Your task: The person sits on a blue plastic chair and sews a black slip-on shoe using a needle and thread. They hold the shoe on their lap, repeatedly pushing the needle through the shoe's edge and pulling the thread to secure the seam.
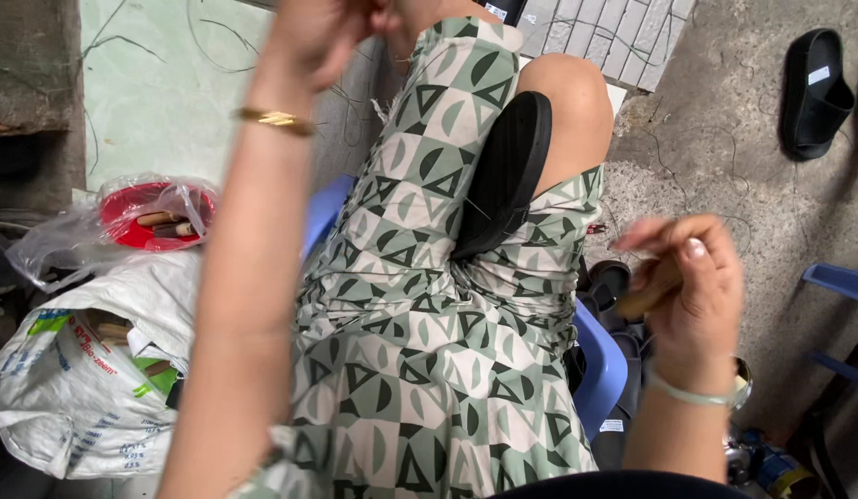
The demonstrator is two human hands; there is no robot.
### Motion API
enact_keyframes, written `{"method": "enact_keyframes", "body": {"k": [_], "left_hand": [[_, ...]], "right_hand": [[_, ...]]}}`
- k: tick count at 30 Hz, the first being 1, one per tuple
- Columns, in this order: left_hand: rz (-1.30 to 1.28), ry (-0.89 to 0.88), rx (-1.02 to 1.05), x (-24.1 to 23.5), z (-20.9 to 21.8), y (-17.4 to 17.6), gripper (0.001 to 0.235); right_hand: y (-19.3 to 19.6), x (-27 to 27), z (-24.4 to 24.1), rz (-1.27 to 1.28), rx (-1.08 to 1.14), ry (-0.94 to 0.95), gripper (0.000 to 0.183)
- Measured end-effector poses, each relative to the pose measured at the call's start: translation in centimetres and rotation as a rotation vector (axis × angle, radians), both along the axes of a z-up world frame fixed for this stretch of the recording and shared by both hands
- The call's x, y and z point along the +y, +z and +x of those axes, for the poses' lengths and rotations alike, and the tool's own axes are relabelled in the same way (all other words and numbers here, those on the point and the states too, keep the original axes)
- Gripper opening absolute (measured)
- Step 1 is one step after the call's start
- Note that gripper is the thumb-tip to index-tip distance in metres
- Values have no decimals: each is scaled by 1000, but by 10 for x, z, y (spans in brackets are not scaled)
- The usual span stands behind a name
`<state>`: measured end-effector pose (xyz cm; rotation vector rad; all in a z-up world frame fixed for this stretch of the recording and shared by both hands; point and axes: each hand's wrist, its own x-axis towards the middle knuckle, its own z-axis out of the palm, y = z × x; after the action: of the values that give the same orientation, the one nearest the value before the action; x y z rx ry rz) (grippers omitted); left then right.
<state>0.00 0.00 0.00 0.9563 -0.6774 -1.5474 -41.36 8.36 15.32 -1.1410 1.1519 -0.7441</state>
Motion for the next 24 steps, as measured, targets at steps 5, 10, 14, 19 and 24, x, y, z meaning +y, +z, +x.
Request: {"method": "enact_keyframes", "body": {"k": [5,10,14,19,24], "left_hand": [[297,60,-1433,78,55,-17,38],[183,-270,-929,130,-109,105,134],[-108,-344,-1551,146,-156,85,148],[-85,-333,-1631,141,-163,92,134],[-80,-337,-1688,137,-165,96,115]], "right_hand": [[25,13,-9,-526,682,206,29],[37,14,35,-796,1009,793,45],[33,11,44,-755,1175,897,48],[29,9,45,-764,1176,891,48],[29,8,45,-782,1145,877,46]]}}
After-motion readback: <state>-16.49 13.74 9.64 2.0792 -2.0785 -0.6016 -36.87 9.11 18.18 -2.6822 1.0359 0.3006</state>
